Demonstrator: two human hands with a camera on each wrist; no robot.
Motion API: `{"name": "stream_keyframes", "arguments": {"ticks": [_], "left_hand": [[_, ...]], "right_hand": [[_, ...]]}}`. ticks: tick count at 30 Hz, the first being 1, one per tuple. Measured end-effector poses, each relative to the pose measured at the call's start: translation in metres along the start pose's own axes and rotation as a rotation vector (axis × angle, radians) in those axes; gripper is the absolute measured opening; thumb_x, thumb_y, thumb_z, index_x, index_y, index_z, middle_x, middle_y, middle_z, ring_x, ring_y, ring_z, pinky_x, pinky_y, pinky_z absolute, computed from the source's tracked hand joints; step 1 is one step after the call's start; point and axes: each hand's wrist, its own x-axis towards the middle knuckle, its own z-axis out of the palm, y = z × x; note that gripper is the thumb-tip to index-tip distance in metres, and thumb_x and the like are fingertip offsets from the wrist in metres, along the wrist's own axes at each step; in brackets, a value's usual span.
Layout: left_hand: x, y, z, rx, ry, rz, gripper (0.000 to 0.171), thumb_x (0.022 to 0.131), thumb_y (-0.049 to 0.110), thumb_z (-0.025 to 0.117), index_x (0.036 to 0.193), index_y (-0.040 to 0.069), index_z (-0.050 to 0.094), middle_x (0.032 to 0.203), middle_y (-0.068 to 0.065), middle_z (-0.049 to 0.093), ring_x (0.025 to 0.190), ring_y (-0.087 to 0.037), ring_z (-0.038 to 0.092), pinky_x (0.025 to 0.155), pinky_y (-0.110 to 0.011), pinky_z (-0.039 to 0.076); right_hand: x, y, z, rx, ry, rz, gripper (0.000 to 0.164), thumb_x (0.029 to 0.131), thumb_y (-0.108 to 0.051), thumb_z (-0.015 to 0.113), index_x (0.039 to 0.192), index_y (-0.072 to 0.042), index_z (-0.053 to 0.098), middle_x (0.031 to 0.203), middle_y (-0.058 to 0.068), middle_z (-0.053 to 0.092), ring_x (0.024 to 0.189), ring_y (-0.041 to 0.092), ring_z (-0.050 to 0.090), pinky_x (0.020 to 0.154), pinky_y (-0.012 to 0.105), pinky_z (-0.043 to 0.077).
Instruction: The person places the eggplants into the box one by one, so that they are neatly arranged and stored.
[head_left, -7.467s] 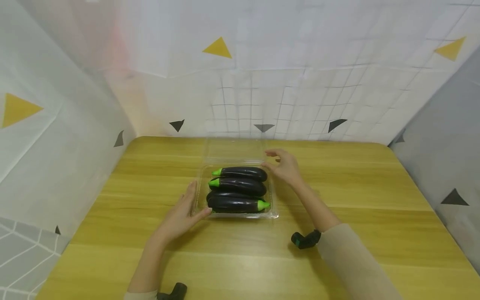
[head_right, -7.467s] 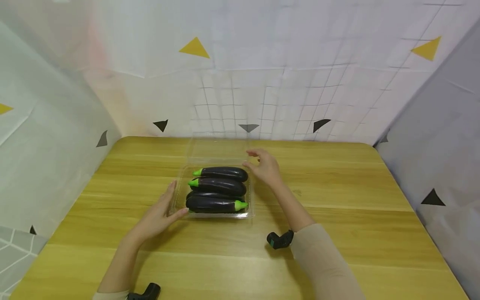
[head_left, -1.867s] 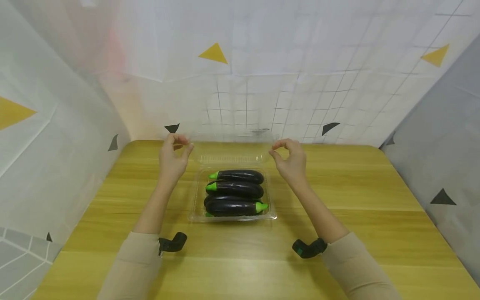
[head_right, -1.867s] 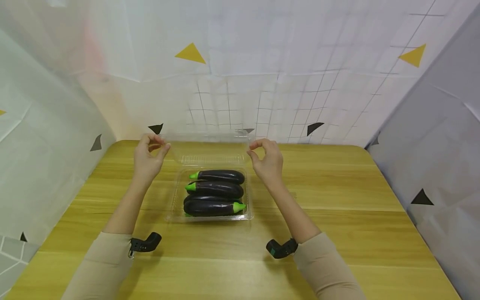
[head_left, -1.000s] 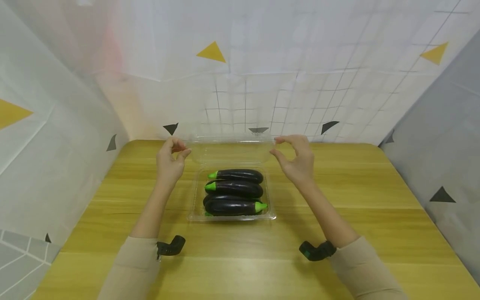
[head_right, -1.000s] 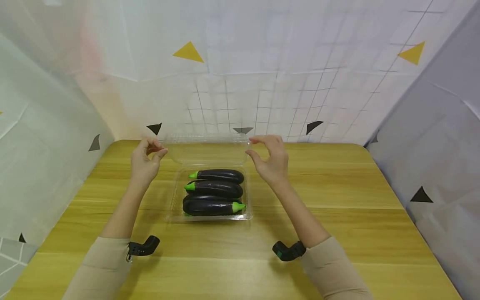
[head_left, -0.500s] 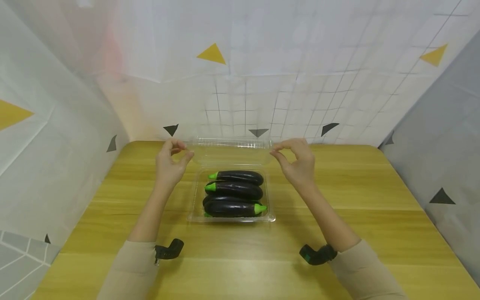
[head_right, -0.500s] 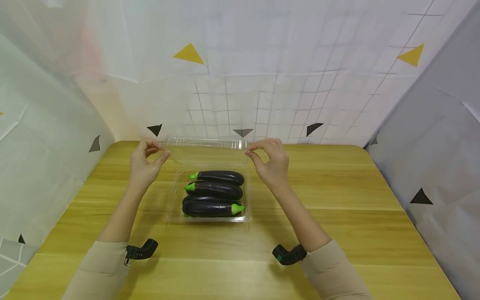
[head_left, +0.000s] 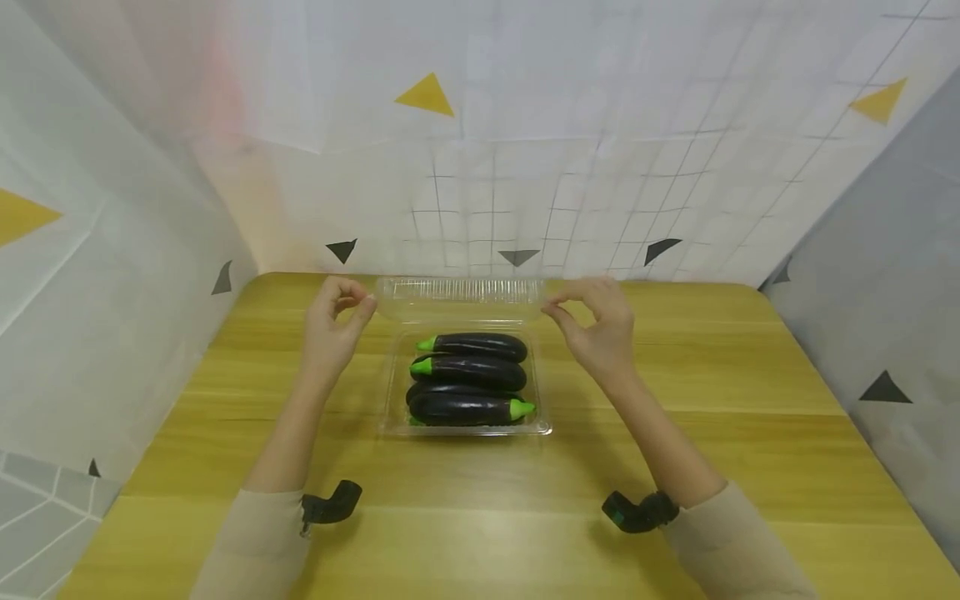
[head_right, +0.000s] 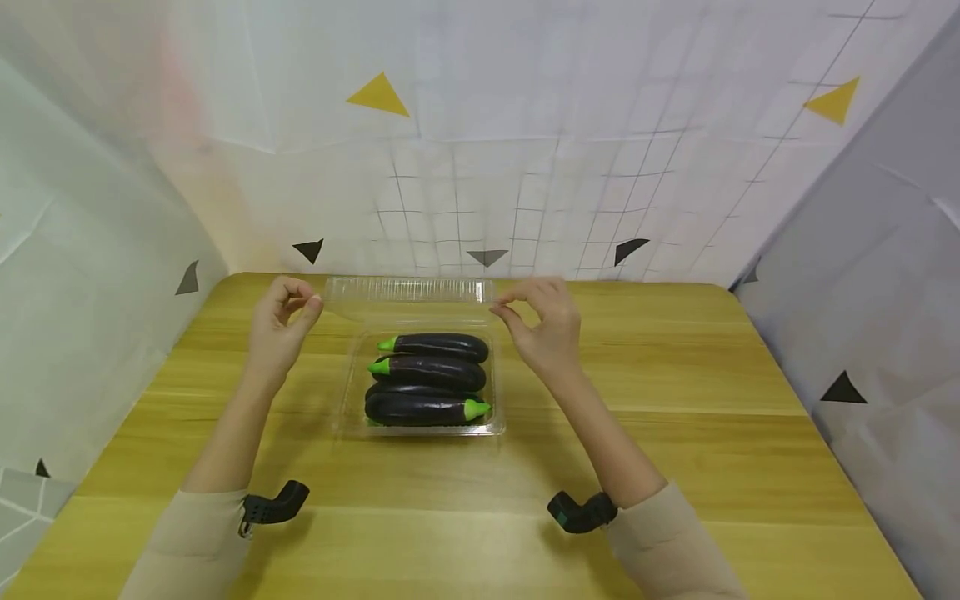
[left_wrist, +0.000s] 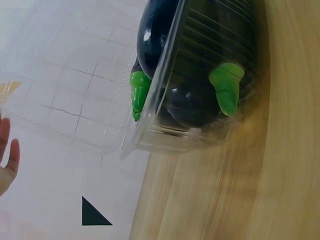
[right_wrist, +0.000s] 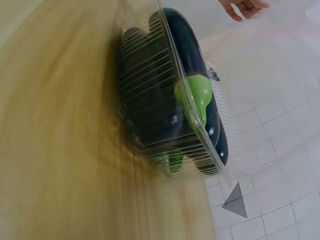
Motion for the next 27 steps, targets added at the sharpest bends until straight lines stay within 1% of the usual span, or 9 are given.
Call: {"name": "stream_keyframes", "arguments": {"ticks": [2,4,7,10,14,16,18,23,27], "left_hand": [[-0.003,-0.002,-0.003,0.001,-0.027,-0.012,0.015,0.091,-0.002,0.062,0.093,-0.012,0.052,0.091,0.004,0.054,0.092,-0.006,0.051,0.093,-0.029,0.044],[-0.007,0.0,-0.007,0.012,-0.066,-0.005,0.012,0.091,-0.003,0.061,0.092,-0.01,0.052,0.09,0.0,0.055,0.09,-0.008,0.052,0.092,-0.027,0.044],[-0.015,0.002,-0.015,0.066,-0.14,0.029,0.008,0.089,-0.006,0.063,0.088,-0.006,0.055,0.088,-0.006,0.055,0.089,-0.01,0.052,0.09,-0.024,0.045],[-0.026,0.002,-0.024,0.18,-0.212,0.076,0.011,0.086,-0.006,0.067,0.084,0.0,0.058,0.087,-0.009,0.057,0.088,-0.012,0.053,0.087,-0.024,0.045],[-0.044,-0.001,-0.032,0.33,-0.299,0.113,0.02,0.08,-0.005,0.074,0.081,0.009,0.059,0.091,-0.002,0.058,0.091,-0.015,0.054,0.083,-0.031,0.045],[-0.054,-0.003,-0.034,0.38,-0.334,0.131,0.025,0.077,-0.004,0.077,0.081,0.013,0.059,0.093,0.002,0.057,0.092,-0.015,0.054,0.081,-0.034,0.046],[-0.062,-0.005,-0.035,0.416,-0.357,0.153,0.029,0.073,-0.003,0.08,0.08,0.016,0.059,0.093,0.004,0.055,0.091,-0.015,0.054,0.078,-0.034,0.047],[-0.078,-0.01,-0.035,0.501,-0.377,0.211,0.033,0.065,0.0,0.086,0.076,0.019,0.061,0.092,0.005,0.053,0.086,-0.016,0.053,0.072,-0.031,0.048],[-0.087,-0.012,-0.034,0.564,-0.399,0.211,0.032,0.062,0.005,0.088,0.075,0.02,0.064,0.09,0.005,0.055,0.08,-0.014,0.051,0.066,-0.031,0.048]], "right_hand": [[-0.003,-0.002,-0.002,-0.001,-0.018,-0.006,0.023,0.064,0.006,0.086,0.081,-0.002,0.073,0.079,0.008,0.071,0.079,0.026,0.058,0.078,0.029,0.042],[-0.006,-0.004,-0.005,0.004,-0.04,0.002,0.022,0.064,0.006,0.086,0.08,-0.003,0.073,0.078,0.007,0.071,0.077,0.024,0.059,0.077,0.027,0.042],[-0.013,-0.008,-0.009,0.007,-0.08,0.007,0.023,0.064,0.006,0.086,0.078,-0.004,0.072,0.076,0.005,0.069,0.075,0.021,0.058,0.074,0.023,0.042],[-0.023,-0.013,-0.012,0.029,-0.122,-0.007,0.025,0.062,0.009,0.085,0.076,-0.006,0.071,0.075,0.003,0.069,0.074,0.02,0.057,0.072,0.023,0.043],[-0.04,-0.017,-0.015,0.078,-0.173,-0.04,0.03,0.059,0.013,0.084,0.074,-0.009,0.071,0.076,0.002,0.069,0.074,0.021,0.059,0.073,0.026,0.042],[-0.048,-0.019,-0.017,0.09,-0.191,-0.049,0.031,0.059,0.013,0.084,0.074,-0.01,0.07,0.077,0.002,0.069,0.075,0.021,0.058,0.073,0.025,0.043],[-0.057,-0.02,-0.018,0.099,-0.21,-0.056,0.032,0.058,0.014,0.083,0.073,-0.011,0.07,0.078,0.001,0.068,0.077,0.022,0.058,0.074,0.025,0.043],[-0.077,-0.02,-0.02,0.111,-0.27,-0.055,0.033,0.058,0.013,0.082,0.073,-0.013,0.068,0.081,0.0,0.068,0.079,0.021,0.058,0.076,0.023,0.044],[-0.089,-0.02,-0.019,0.129,-0.326,-0.033,0.032,0.061,0.011,0.082,0.072,-0.014,0.067,0.083,0.0,0.067,0.081,0.021,0.059,0.08,0.021,0.044]]}}
